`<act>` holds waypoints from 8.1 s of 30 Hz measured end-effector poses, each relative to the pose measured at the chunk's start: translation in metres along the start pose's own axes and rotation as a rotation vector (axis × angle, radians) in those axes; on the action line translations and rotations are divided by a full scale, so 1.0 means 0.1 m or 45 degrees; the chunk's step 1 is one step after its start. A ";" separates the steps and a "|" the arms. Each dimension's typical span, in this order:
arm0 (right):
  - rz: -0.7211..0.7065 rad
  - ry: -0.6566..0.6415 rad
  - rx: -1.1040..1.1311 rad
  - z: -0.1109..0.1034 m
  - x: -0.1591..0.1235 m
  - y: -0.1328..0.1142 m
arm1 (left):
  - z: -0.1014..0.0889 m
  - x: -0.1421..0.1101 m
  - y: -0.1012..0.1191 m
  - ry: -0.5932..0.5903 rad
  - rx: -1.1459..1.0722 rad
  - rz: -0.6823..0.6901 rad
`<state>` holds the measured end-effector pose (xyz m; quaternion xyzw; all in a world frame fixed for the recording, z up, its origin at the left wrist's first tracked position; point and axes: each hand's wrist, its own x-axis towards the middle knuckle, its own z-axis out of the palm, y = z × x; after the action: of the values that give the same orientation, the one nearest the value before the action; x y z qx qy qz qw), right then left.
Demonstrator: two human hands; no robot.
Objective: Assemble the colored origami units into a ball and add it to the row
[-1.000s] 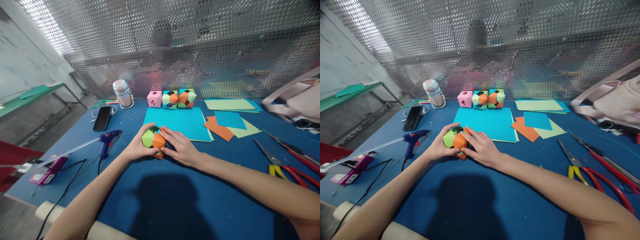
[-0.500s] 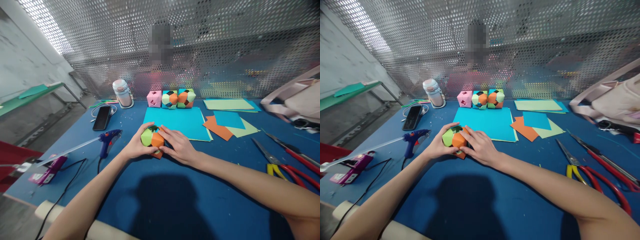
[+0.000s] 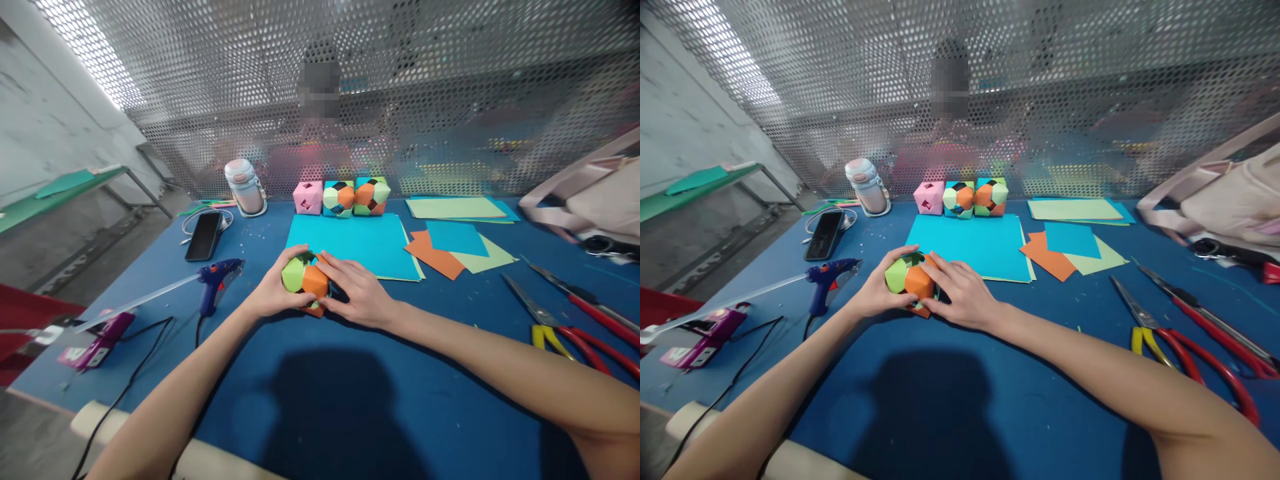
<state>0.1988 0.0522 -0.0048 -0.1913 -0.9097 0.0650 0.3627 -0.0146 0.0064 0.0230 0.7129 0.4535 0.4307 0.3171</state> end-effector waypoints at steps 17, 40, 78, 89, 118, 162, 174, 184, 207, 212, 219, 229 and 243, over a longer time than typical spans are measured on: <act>-0.087 -0.019 -0.007 0.00 -0.03 -0.01 | -0.02 -0.01 0.04 0.004 0.089 0.045; 0.198 -0.132 0.174 0.02 -0.03 -0.06 | -0.03 -0.01 -0.03 0.056 0.078 0.117; 0.165 -0.082 0.281 0.04 0.01 -0.03 | -0.05 -0.02 -0.11 0.029 0.081 0.208; 0.117 -0.126 0.347 0.00 -0.02 -0.01 | -0.04 -0.04 -0.06 -0.040 0.121 0.193; -0.031 -0.092 0.169 -0.06 -0.07 -0.02 | -0.04 -0.10 -0.01 -0.119 0.265 0.239; 0.031 0.012 0.127 0.09 0.36 -0.23 | 0.19 -0.54 -0.06 0.086 0.255 -0.076; 0.331 0.047 0.302 0.11 0.30 -0.25 | 0.27 -0.55 -0.07 0.301 -0.479 -0.247; 0.489 0.122 0.425 0.06 0.18 -0.27 | 0.26 -0.49 0.04 0.329 -0.409 -0.270; 0.687 0.509 0.659 -0.09 -0.27 -0.27 | 0.47 -0.23 0.11 0.099 -0.254 -0.084; 0.807 0.370 0.774 -0.15 -0.28 -0.26 | 0.50 -0.20 0.09 0.073 -0.118 -0.018; 0.822 0.279 0.716 -0.20 -0.34 -0.24 | 0.52 -0.15 0.12 0.024 -0.046 0.025; 0.675 0.251 0.668 -0.27 -0.41 -0.31 | 0.62 -0.17 0.15 0.080 -0.009 0.109; 0.624 0.278 0.715 -0.29 -0.46 -0.28 | 0.57 -0.21 0.18 0.031 -0.093 -0.074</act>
<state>0.2407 0.0073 -0.0061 -0.3020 -0.7399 0.3753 0.4695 0.0392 -0.0236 0.0069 0.6822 0.4615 0.4462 0.3499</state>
